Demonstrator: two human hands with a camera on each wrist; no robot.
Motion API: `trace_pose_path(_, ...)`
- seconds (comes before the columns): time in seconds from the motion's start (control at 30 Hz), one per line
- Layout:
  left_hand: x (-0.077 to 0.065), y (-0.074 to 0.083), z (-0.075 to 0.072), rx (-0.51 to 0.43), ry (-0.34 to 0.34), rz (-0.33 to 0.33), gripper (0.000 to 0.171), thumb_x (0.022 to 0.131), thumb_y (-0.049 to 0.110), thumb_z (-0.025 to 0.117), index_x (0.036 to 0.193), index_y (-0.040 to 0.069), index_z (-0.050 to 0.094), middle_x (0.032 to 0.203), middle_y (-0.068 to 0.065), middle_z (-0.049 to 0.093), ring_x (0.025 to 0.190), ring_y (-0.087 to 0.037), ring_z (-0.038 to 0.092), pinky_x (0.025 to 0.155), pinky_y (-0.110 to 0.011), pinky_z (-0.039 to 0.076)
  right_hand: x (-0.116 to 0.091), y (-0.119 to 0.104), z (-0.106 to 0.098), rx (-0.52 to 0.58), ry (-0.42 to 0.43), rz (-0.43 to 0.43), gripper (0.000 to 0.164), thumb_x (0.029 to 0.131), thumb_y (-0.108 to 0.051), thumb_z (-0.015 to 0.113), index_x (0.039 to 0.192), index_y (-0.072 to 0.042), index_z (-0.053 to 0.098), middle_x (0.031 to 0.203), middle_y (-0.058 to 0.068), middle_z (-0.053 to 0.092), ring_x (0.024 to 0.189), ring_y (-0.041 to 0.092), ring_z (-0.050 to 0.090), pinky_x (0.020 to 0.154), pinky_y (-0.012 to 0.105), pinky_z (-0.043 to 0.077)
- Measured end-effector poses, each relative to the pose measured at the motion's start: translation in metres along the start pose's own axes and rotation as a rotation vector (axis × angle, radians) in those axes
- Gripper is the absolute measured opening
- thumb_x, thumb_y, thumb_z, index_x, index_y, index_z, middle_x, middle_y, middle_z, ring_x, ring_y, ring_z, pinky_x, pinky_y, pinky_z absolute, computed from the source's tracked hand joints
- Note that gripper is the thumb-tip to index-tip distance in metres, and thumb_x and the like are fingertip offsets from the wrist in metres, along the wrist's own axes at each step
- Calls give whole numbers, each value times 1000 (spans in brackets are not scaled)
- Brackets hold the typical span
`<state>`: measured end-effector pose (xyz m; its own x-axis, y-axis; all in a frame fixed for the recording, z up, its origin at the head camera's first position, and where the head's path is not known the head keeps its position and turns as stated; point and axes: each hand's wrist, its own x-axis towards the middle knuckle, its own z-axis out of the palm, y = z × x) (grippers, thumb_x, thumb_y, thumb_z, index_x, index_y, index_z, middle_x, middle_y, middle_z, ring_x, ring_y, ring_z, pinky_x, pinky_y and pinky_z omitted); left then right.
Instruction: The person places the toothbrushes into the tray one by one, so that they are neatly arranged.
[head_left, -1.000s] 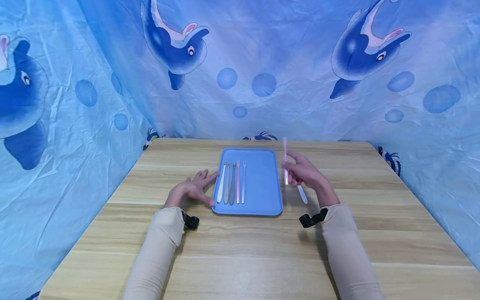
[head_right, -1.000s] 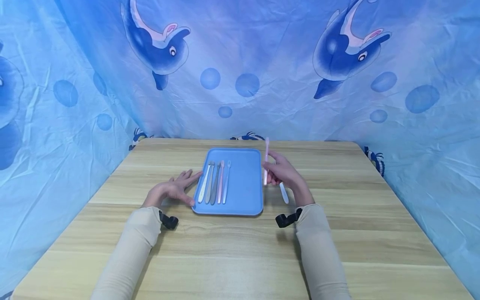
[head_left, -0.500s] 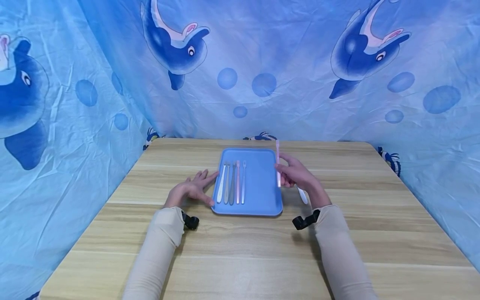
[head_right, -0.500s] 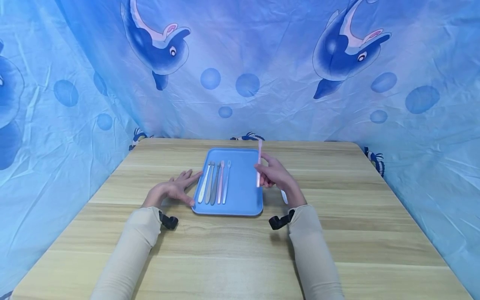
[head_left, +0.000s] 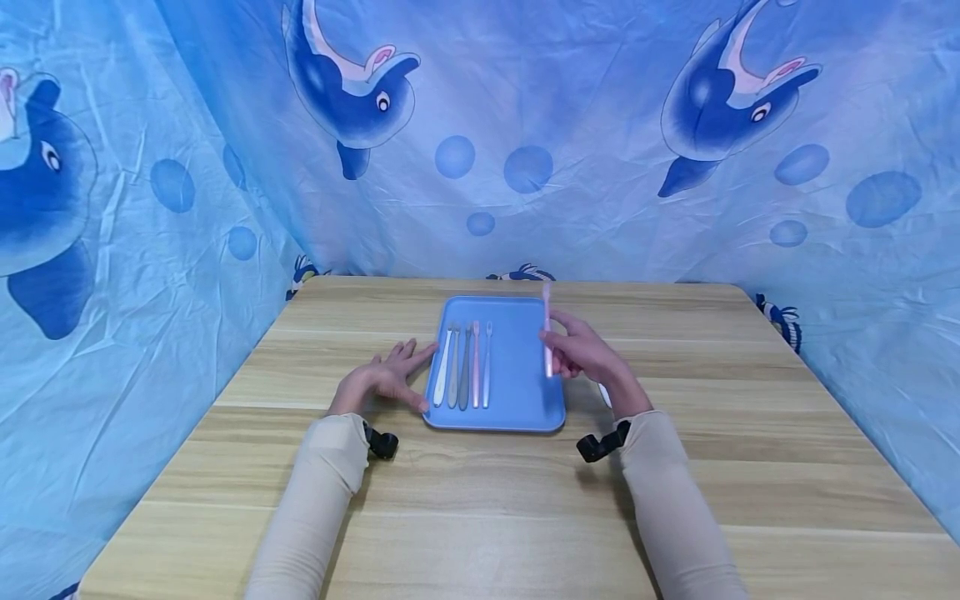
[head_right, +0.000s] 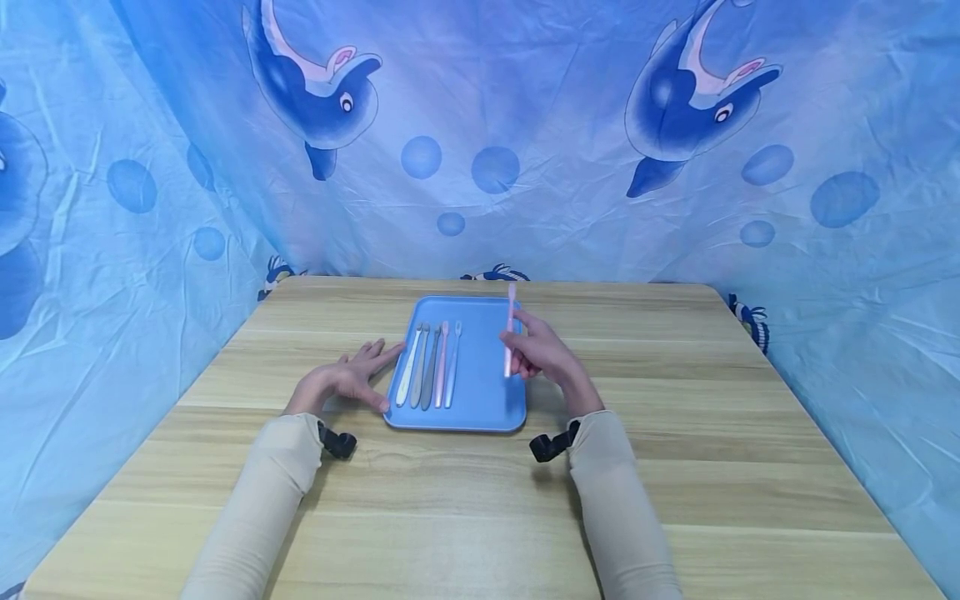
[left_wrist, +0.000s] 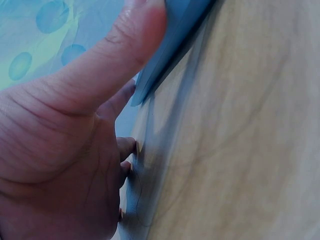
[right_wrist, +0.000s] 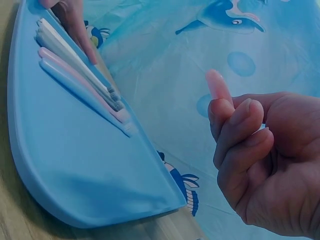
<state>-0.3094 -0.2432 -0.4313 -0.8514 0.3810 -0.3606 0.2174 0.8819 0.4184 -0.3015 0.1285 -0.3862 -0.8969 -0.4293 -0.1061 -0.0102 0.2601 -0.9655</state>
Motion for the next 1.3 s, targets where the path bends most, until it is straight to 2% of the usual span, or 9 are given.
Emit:
trace_pose_path(0.33, 4, -5, 1, 8, 4, 7, 135, 61, 73, 81, 162, 34, 0, 169, -14, -17, 156, -37, -21, 121, -69, -11, 3, -1, 8, -6, -3, 2, 70, 106, -24, 48, 162, -12, 9, 50, -2, 58, 37, 9, 50, 38, 22, 37)
trace_pose_path(0.6, 3, -4, 1, 11, 1, 3, 134, 62, 73, 81, 162, 34, -1, 169, -14, -17, 156, -37, -21, 122, -68, -11, 9, 2, 16, -22, 5, 30, 67, 106, -25, 49, 162, -15, 14, 54, -1, 59, 40, 10, 52, 41, 22, 42)
trace_pose_path(0.9, 2, -4, 1, 5, 2, 5, 136, 60, 75, 80, 162, 34, 0, 169, -14, -17, 156, -37, -20, 122, -68, -11, 16, 3, 25, -27, -9, 19, 68, 106, -23, 47, 162, -9, 11, 53, -1, 59, 40, 10, 52, 41, 23, 40)
trace_pose_path(1.1, -2, -1, -1, 9, 8, 14, 137, 59, 76, 80, 162, 33, 0, 169, -16, -16, 156, -39, -20, 121, -69, -12, 21, 6, 31, -53, -21, 16, 66, 107, -23, 46, 161, -8, 11, 53, -2, 59, 40, 9, 51, 40, 22, 39)
trace_pose_path(1.3, -10, 6, -4, -22, 5, 39, 134, 62, 72, 81, 162, 32, 2, 167, -23, -15, 154, -45, -19, 118, -73, -14, 27, 11, 37, -56, -23, 50, 67, 107, -25, 47, 162, -11, 11, 55, -1, 59, 42, 10, 51, 41, 22, 39)
